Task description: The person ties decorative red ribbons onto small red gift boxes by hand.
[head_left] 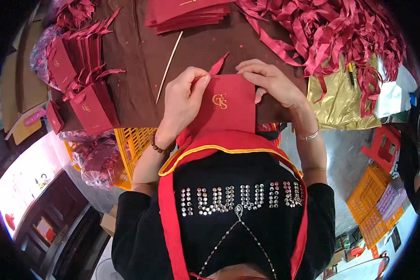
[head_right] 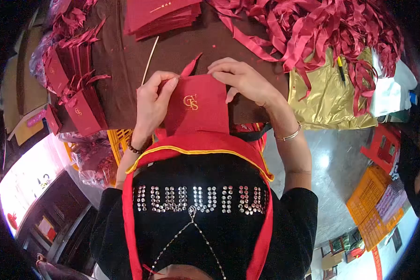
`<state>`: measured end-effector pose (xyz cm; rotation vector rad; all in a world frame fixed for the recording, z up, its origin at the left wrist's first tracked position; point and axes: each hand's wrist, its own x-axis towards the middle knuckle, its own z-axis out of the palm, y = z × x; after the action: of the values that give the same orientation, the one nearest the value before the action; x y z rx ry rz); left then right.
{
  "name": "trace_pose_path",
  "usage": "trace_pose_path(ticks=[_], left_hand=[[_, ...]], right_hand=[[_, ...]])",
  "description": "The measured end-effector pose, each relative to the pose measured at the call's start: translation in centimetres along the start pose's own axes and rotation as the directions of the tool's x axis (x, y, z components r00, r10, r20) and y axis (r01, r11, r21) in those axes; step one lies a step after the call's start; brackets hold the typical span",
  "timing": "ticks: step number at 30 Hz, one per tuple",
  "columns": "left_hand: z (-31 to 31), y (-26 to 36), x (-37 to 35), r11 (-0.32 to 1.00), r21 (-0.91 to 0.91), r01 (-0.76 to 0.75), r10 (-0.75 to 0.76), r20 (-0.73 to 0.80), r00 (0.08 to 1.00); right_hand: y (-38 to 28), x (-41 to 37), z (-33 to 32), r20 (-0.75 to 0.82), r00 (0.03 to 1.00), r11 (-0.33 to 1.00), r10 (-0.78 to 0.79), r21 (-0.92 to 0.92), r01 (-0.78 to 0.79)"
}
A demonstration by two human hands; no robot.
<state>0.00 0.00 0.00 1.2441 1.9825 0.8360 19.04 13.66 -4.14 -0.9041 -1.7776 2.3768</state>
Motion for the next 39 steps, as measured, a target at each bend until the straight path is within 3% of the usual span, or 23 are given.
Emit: trace_pose_path(ticks=[3, 5, 6, 9, 26, 31, 32, 39], left_hand=[[0.5, -0.3, 0.2, 0.998, 0.002, -0.058, 0.058, -0.03, 0.998], [1.6, -0.2, 0.5, 0.882, 0.24, -0.406, 0.451, -0.175, 0.875], [2.1, -0.1, 0.6, 0.871, 0.216, -0.441, 0.478, -0.161, 0.864], [2.9, 0.2, 0.4, 0.875, 0.22, -0.43, 0.454, -0.069, 0.888], [3.4, 1.0, 1.0, 0.864, 0.275, -0.421, 0.446, -0.03, 0.895], [3.6, 1.9, 0.9, 0.782, 0.406, -0.473, 0.502, 0.039, 0.864], [3.9, 1.8, 0.9, 0.727, 0.45, -0.518, 0.571, 0.022, 0.821], [4.6, 2.4, 0.5, 0.664, 0.526, -0.532, 0.602, 0.048, 0.797]], right_hand=[[0.1, -0.3, 0.6, -0.011, 1.0, 0.995, -0.022, 0.093, 0.023], [-0.3, -0.7, 0.9, -0.043, 0.999, 0.999, 0.001, 0.042, 0.001], [-0.4, -1.0, 1.0, -0.05, 0.999, 0.999, 0.008, 0.042, -0.006], [-0.6, -1.1, 1.0, -0.072, 0.997, 0.999, 0.018, 0.033, -0.016], [0.0, -1.1, 0.9, -0.025, 0.999, 1.0, -0.019, -0.021, 0.018], [-0.1, -1.5, 1.0, -0.021, 0.999, 0.999, -0.043, -0.035, 0.042], [-0.1, -1.5, 0.9, -0.013, 0.999, 0.998, -0.045, -0.055, 0.044], [-0.7, -2.3, 1.4, -0.028, 0.995, 0.995, -0.097, -0.04, 0.095]])
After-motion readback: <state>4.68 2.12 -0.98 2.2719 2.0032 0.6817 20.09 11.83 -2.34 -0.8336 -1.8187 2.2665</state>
